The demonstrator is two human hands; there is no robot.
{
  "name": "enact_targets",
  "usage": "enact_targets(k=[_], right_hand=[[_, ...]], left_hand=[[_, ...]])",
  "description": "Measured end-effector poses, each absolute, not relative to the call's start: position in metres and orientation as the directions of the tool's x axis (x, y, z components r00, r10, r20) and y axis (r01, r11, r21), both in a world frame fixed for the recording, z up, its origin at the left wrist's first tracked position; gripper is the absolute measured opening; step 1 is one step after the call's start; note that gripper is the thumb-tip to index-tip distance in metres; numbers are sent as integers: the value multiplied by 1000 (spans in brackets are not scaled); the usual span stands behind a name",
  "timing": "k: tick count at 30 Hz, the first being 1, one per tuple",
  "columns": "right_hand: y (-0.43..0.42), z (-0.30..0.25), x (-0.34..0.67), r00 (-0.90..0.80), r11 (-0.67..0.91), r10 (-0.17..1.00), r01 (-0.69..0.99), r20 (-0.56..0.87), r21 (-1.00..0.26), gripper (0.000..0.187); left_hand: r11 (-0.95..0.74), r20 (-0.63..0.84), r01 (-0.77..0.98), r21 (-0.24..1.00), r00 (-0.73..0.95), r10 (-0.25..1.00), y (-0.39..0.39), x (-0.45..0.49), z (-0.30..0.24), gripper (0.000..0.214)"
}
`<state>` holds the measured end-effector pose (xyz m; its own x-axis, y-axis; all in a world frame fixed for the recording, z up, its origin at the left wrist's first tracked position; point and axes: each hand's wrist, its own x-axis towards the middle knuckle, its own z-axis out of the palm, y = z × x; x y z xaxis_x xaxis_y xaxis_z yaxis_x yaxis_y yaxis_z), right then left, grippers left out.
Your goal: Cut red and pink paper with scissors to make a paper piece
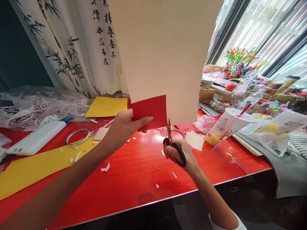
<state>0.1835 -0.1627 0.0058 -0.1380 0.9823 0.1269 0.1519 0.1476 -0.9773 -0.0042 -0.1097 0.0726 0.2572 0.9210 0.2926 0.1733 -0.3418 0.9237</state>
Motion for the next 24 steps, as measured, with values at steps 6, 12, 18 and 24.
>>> enact_targets(k=[6,12,18,24], right_hand=[[-163,6,183,-109,136,987,163,119,-977,45],[-163,2,185,-70,130,990,184,119,-974,46],[-164,-2,183,-54,160,987,157,154,-974,45],[-165,-3,180,-7,139,990,157,139,-978,43]], left_hand=[[-372,312,180,911,292,904,-106,-6,67,26],[-379,315,189,906,296,902,-106,-5,68,31],[-358,302,169,918,288,909,-106,-4,68,29],[-347,297,144,927,285,911,-105,-4,67,28]])
